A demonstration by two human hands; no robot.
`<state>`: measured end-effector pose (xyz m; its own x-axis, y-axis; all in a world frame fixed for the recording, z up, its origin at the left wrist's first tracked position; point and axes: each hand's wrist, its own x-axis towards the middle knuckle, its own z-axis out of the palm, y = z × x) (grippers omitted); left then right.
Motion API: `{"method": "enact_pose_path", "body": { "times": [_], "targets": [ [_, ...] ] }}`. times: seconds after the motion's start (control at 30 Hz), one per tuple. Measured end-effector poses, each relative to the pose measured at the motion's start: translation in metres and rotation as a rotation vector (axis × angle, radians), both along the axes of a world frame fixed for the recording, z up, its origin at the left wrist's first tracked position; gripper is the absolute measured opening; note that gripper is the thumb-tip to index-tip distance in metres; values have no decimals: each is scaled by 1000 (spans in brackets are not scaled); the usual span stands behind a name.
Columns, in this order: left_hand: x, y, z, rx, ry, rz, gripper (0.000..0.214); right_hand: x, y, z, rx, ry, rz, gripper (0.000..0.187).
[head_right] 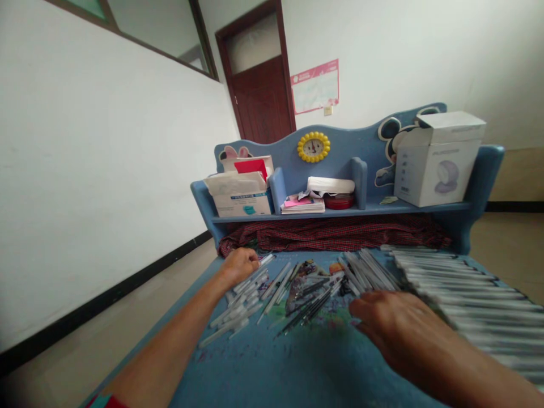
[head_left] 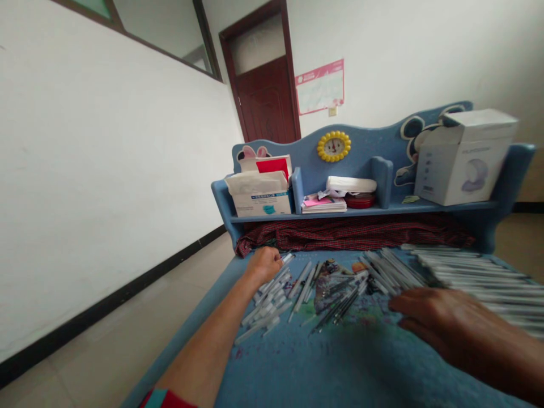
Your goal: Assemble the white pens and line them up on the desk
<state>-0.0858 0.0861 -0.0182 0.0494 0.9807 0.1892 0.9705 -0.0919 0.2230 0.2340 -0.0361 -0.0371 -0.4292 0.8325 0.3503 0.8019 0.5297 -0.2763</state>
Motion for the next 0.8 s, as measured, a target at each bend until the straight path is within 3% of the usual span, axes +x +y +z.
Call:
{"method": "enact_pose_path", "body": {
  "times": [0.1,0.2,0.53,0.8],
  "targets": [
    [-1,1,-2,14,44,8,14,-31,-2,2,-86,-197,91,14],
    [0,1,-4,8,80,-1,15,-40,0,0,-78,-264,101,12],
    [-1,-1,-2,-32,209,-1,18,-22,27,-3,-120,-399,-162,17],
    [3,0,-4,-50,286,52,20,-22,29,-5,-149,-366,-230,20]
  ]
}}
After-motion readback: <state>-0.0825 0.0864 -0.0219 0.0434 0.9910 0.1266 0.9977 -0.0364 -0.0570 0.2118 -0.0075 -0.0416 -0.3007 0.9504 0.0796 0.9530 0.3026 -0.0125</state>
